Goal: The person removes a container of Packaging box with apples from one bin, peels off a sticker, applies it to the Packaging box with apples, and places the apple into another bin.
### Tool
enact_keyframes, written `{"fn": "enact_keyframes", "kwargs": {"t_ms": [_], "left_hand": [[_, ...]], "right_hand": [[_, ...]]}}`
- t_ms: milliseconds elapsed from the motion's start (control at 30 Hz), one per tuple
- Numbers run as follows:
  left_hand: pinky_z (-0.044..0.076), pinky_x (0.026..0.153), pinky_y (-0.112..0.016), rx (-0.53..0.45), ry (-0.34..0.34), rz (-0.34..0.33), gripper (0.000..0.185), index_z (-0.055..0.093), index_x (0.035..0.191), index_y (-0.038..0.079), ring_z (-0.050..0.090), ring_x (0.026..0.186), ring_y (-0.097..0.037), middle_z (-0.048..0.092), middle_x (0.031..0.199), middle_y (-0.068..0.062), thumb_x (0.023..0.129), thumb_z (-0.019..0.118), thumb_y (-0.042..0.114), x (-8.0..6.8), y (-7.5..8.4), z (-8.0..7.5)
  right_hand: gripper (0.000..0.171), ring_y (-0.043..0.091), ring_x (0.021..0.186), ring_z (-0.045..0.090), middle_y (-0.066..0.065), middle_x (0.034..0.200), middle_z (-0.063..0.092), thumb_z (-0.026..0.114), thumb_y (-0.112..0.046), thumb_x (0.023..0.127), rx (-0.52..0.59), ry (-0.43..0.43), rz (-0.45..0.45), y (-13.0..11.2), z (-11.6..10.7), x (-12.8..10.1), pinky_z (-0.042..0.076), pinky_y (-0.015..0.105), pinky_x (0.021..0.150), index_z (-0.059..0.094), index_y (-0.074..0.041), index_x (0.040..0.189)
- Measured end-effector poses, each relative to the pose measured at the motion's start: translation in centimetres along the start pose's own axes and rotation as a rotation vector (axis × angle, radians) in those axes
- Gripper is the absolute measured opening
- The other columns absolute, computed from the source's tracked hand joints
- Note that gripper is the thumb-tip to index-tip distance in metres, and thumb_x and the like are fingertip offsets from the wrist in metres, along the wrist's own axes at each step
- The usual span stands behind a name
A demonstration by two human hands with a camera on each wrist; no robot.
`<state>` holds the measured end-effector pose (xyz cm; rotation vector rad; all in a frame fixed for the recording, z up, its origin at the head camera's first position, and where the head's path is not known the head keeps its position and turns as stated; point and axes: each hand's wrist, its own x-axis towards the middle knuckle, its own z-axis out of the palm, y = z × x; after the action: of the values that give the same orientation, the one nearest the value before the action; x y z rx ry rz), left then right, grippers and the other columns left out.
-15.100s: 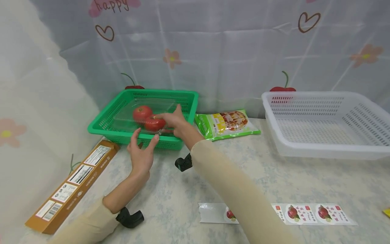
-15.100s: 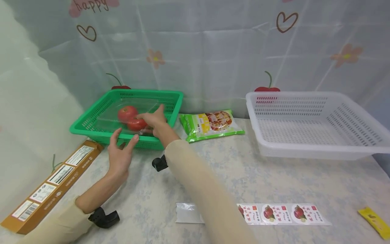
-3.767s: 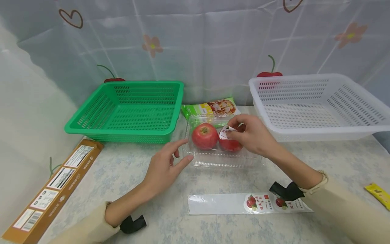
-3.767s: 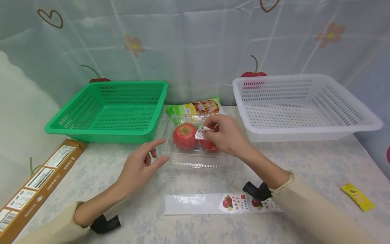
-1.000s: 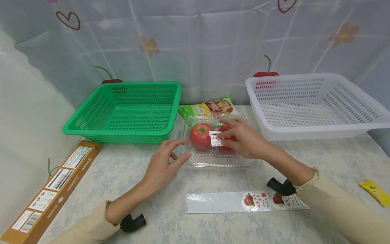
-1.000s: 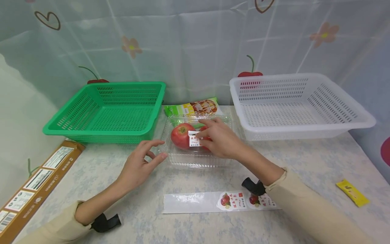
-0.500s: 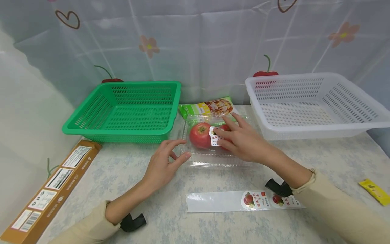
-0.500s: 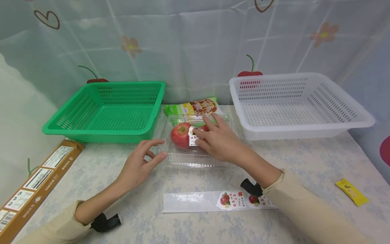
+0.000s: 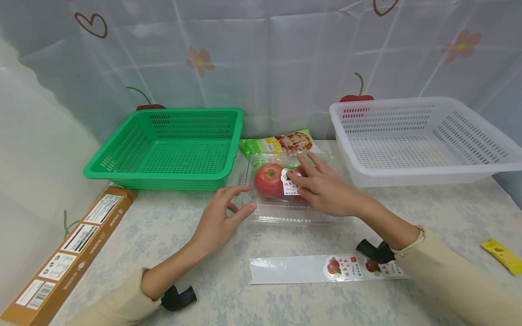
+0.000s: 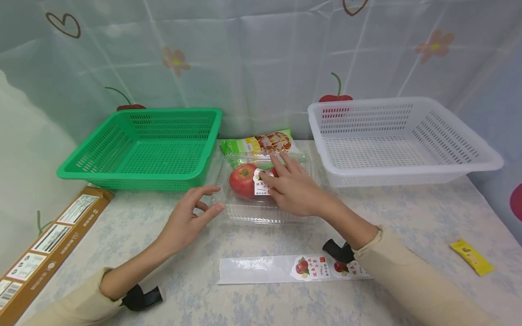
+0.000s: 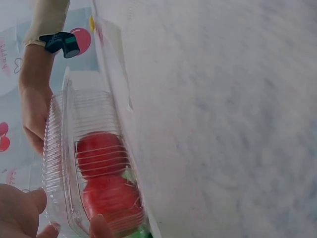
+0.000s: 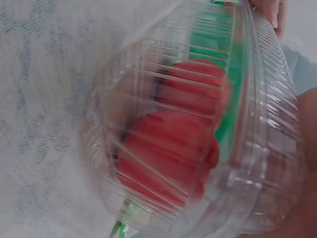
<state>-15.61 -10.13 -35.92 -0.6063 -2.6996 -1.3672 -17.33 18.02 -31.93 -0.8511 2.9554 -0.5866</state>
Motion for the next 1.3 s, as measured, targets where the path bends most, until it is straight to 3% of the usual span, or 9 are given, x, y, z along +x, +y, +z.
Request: {"fn": "enact_keyframes", "kwargs": {"t_ms": [300,500,633,867,1000,1167,1300], "left_hand": [[0.052,0.067,-0.036,-0.113,-0.064,-0.112,0.041,0.058,0.133,0.022,0.061,0.090,-0.021,0.050,0.130,-0.014,0.095,0.068,0.034,0.0,0.4,-0.3],[0.054,0.066,-0.036,-0.202,-0.114,-0.155,0.043,0.057,0.134,0.020,0.061,0.092,-0.024,0.046,0.136,-0.015,0.095,0.068,0.033,0.2,0.4,-0.6],[0.055,0.065,-0.037,-0.284,-0.145,-0.196,0.043,0.059,0.133,0.018,0.062,0.093,-0.027,0.045,0.139,-0.014,0.093,0.071,0.029,0.5,0.4,-1.0],[0.053,0.062,-0.038,-0.294,-0.150,-0.203,0.041,0.060,0.130,0.015,0.063,0.092,-0.035,0.047,0.138,-0.018,0.092,0.073,0.025,0.8,0.3,-1.2],[0.053,0.060,-0.038,-0.304,-0.146,-0.194,0.041,0.060,0.131,0.014,0.062,0.091,-0.037,0.046,0.137,-0.018,0.092,0.072,0.023,0.8,0.3,-1.1],[0.053,0.058,-0.037,-0.308,-0.143,-0.187,0.042,0.059,0.131,0.013,0.061,0.090,-0.037,0.046,0.137,-0.018,0.093,0.072,0.022,0.8,0.4,-1.0],[0.053,0.058,-0.038,-0.303,-0.140,-0.187,0.042,0.059,0.131,0.013,0.061,0.090,-0.037,0.047,0.137,-0.018,0.092,0.072,0.023,0.8,0.4,-1.0]], "right_hand": [[0.047,0.043,0.147,-0.003,0.024,0.161,0.008,0.055,-0.029,0.099,-0.062,0.060,0.077,-0.1,0.5,0.1,0.008,0.064,0.113,0.053,-0.019,0.145],[0.042,0.042,0.147,-0.003,0.019,0.163,0.001,0.051,-0.034,0.101,-0.096,0.046,0.047,0.0,0.6,0.4,0.006,0.066,0.112,0.056,-0.028,0.142],[0.041,0.042,0.147,0.000,0.019,0.163,0.002,0.052,-0.036,0.101,-0.102,0.053,0.051,-0.1,0.6,0.5,0.008,0.064,0.113,0.058,-0.028,0.141],[0.054,0.042,0.147,-0.002,0.019,0.163,0.000,0.046,-0.045,0.101,-0.176,-0.001,0.128,-0.6,0.7,0.7,0.009,0.064,0.113,0.044,-0.023,0.150],[0.051,0.042,0.146,0.013,0.019,0.161,0.016,0.055,-0.040,0.097,-0.150,0.100,0.123,-0.7,0.9,0.8,0.017,0.059,0.114,0.057,-0.015,0.141],[0.031,0.039,0.134,0.040,0.021,0.146,0.046,0.063,-0.022,0.092,-0.072,0.274,0.070,-0.4,1.0,0.7,0.033,0.052,0.109,0.075,-0.003,0.113],[0.024,0.037,0.126,0.050,0.020,0.137,0.055,0.067,-0.018,0.090,-0.054,0.309,0.057,-0.3,1.0,0.6,0.041,0.051,0.103,0.077,0.000,0.103]]}}
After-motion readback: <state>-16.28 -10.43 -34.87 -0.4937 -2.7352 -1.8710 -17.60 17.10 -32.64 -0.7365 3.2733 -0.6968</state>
